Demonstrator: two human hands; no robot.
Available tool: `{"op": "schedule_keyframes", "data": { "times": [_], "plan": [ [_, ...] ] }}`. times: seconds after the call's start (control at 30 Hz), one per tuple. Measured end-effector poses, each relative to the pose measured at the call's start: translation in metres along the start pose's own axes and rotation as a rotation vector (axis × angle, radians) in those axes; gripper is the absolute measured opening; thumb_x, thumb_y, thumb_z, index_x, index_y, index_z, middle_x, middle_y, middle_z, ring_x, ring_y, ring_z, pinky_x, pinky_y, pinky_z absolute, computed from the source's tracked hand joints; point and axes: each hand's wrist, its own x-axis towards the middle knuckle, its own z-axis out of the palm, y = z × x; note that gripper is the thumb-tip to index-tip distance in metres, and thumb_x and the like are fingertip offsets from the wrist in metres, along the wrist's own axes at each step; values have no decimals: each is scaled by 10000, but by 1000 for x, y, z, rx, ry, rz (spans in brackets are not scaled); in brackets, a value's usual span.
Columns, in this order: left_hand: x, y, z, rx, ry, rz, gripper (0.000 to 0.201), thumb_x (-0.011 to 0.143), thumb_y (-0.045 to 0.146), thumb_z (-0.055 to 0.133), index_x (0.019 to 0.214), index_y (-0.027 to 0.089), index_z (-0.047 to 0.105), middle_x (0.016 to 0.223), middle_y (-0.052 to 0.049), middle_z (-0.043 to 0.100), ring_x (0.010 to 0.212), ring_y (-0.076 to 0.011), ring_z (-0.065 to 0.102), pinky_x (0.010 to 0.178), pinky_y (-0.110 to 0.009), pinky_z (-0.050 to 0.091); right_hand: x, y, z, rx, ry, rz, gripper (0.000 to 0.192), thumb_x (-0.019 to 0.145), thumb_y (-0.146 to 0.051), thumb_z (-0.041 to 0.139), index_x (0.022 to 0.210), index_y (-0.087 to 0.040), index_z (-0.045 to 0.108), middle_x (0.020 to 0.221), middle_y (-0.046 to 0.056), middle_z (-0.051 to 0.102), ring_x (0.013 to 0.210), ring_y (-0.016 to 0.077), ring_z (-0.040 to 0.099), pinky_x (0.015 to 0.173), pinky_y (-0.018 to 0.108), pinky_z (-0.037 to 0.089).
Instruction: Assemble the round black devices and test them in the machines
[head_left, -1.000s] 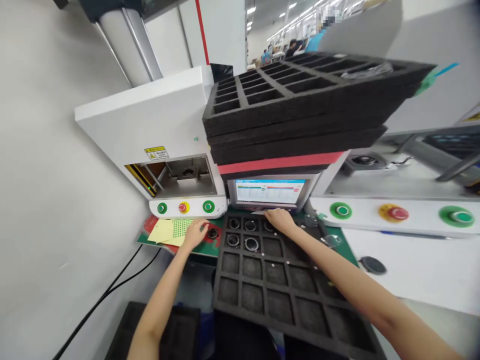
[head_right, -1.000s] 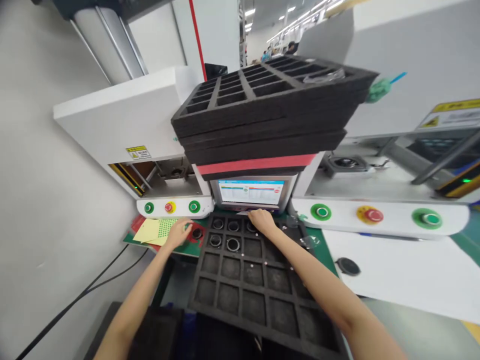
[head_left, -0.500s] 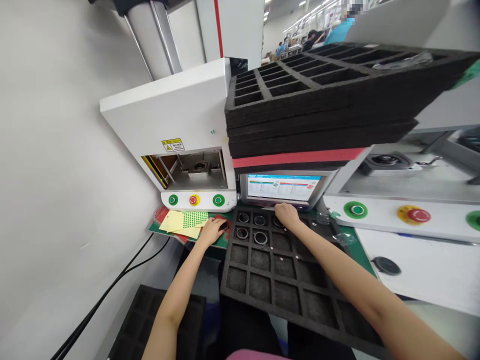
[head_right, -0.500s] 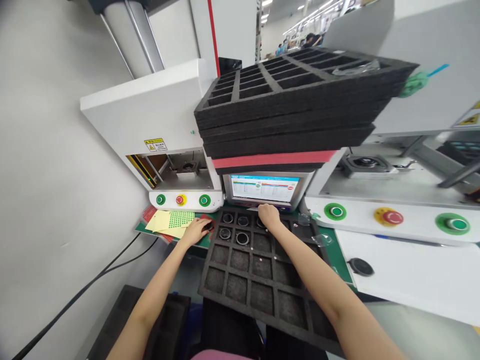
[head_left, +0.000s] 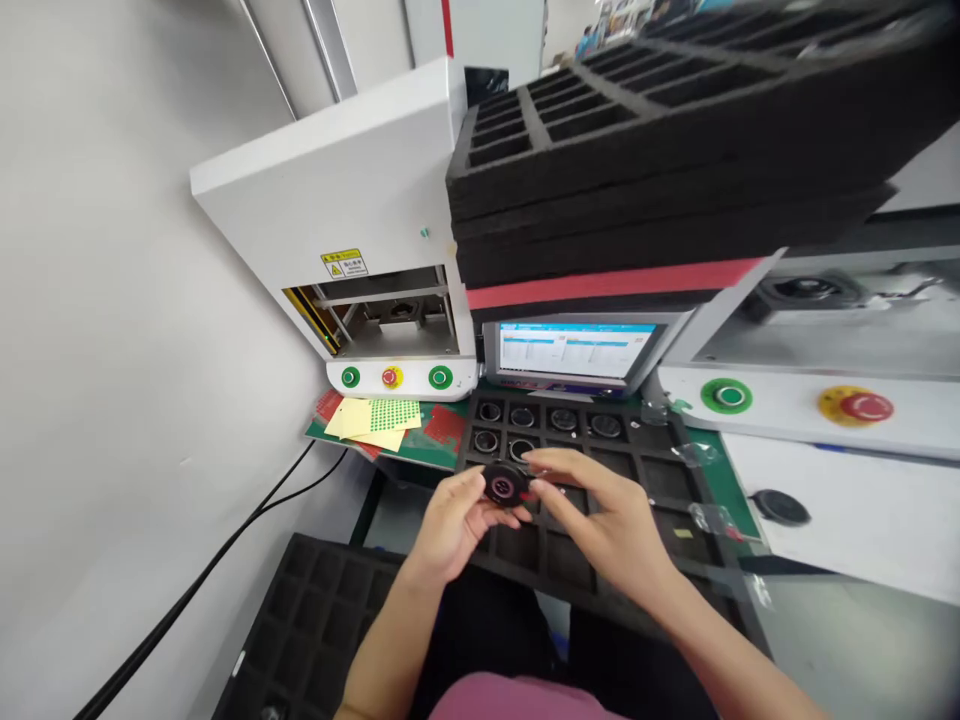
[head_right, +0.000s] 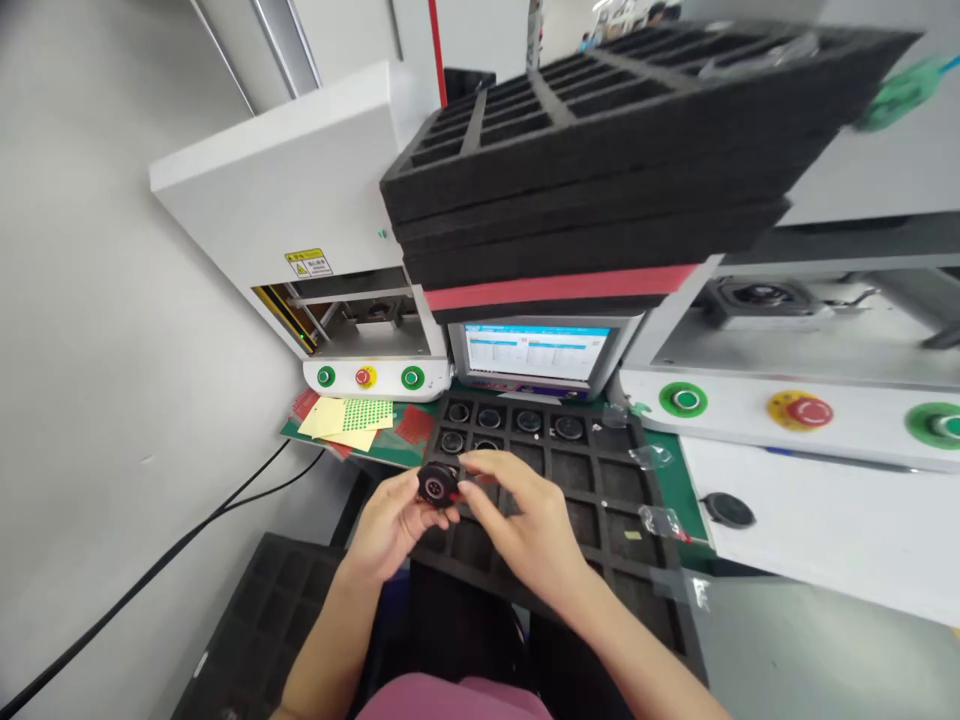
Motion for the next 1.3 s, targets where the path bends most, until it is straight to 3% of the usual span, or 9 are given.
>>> {"op": "schedule_keyframes", "data": {
  "times": [0.1, 0.2, 0.37, 0.47, 0.7, 0.87, 1.0, 1.13, 1.3],
  "plan": [
    [-19, 7, 24, -95, -12, -41, 503, 843, 587, 666, 964, 105, 745, 836, -121, 729, 710, -202, 716, 624, -274, 589, -15, -28, -4, 90, 69, -8, 152, 968, -302, 578, 1019, -208, 686, 970, 60, 760, 845, 181, 743, 756, 280, 630],
    [-28, 9, 37, -209, 27, -26, 352, 816, 477, 749, 926, 143, 753, 834, -72, 716, 666, -161, 693, 615, -261, 600, -25, -40, -9, 184, 140, 41, 137, 927, -191, 624, 1036, -234, 694, 990, 34, 767, 862, 168, 748, 799, 257, 631],
    [-34, 9, 46, -220, 135, 142, 206, 862, 386, 723, 958, 210, 770, 917, -56, 718, 779, -156, 692, 662, -231, 597, -30, -52, -15, 335, 213, 98, 224, 869, -101, 676, 1017, -263, 724, 962, 5, 770, 871, 158, 748, 808, 234, 634],
    [-34, 6, 47, -142, 173, 269, 159, 864, 346, 731, 975, 248, 789, 898, -43, 732, 824, -143, 689, 765, -219, 575, -32, -58, -15, 328, 265, 108, 210, 853, -91, 702, 969, -263, 733, 936, 0, 773, 856, 157, 752, 814, 232, 635],
    [-39, 6, 40, 42, 182, 368, 157, 868, 358, 726, 998, 299, 792, 874, -43, 757, 785, -166, 694, 705, -260, 557, -34, -67, -19, 345, 240, 169, 142, 882, -153, 690, 931, -283, 715, 929, 3, 769, 859, 179, 752, 782, 267, 649],
    [-41, 12, 33, 87, 90, 430, 182, 902, 340, 691, 1070, 343, 760, 917, -28, 763, 844, -170, 709, 760, -278, 557, -27, -64, -25, 425, 126, 156, 82, 900, -179, 677, 883, -259, 675, 902, 27, 754, 837, 172, 740, 739, 228, 631],
    [-40, 12, 33, 67, 66, 454, 193, 902, 348, 690, 1080, 315, 758, 912, -40, 757, 837, -171, 706, 767, -282, 564, -20, -62, -28, 538, 42, 181, 110, 896, -188, 681, 810, -239, 635, 887, 46, 739, 803, 178, 729, 695, 228, 618],
    [-37, 9, 36, 25, 60, 499, 208, 889, 317, 712, 1092, 298, 754, 914, -35, 753, 830, -157, 696, 762, -258, 556, -21, -62, -27, 603, 106, 161, 154, 848, -92, 702, 911, -231, 683, 896, 48, 746, 814, 183, 727, 724, 256, 623],
    [-36, 7, 36, 58, 78, 500, 200, 890, 332, 709, 1081, 298, 755, 901, -35, 743, 810, -152, 685, 719, -242, 536, -24, -61, -25, 467, 205, 26, 280, 791, 30, 695, 929, -211, 727, 912, 49, 764, 795, 176, 729, 722, 255, 616]
  ]
}}
